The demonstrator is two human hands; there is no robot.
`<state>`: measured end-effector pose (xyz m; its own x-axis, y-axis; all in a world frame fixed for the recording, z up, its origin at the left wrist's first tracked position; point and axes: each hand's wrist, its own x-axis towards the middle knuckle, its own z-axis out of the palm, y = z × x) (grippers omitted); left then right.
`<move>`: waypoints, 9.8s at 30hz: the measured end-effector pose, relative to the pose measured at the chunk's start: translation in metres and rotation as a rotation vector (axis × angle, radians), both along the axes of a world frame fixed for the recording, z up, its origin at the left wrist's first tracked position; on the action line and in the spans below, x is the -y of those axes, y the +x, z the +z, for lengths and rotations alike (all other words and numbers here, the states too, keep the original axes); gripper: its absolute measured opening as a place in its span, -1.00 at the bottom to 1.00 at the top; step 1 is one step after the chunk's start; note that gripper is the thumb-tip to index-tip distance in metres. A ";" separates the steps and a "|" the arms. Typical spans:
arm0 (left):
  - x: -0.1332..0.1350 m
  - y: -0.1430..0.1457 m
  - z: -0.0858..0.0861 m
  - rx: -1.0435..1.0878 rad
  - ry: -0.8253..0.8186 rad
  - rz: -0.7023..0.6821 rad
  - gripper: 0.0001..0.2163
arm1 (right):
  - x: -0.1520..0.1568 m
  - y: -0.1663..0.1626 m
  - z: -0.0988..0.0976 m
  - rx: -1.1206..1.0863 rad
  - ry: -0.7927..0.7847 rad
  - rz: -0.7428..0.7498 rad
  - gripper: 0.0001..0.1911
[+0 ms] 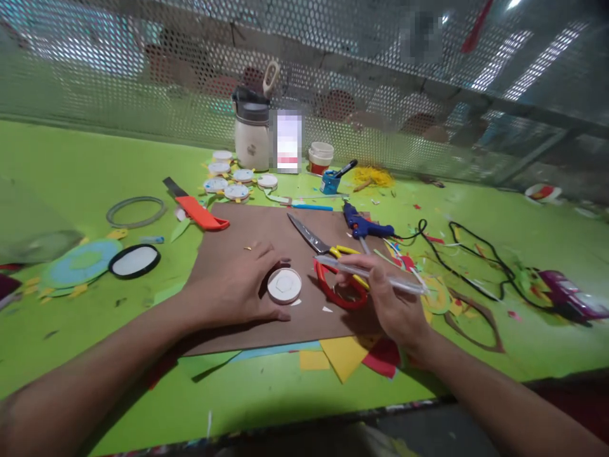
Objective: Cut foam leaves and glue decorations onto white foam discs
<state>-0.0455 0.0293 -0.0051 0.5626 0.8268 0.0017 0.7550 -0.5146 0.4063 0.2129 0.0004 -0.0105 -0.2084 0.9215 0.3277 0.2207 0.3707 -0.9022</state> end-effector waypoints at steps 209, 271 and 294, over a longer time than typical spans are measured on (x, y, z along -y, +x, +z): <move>0.013 0.014 0.007 0.027 -0.059 0.026 -0.62 | -0.010 -0.038 0.004 -0.227 -0.463 0.141 -0.74; 0.003 -0.005 0.008 0.196 -0.220 0.056 -0.25 | -0.010 -0.039 -0.001 -0.216 -0.361 0.180 -0.81; 0.003 0.001 0.001 0.210 -0.187 0.101 -0.26 | -0.011 -0.044 -0.006 -0.139 -0.360 0.142 -0.86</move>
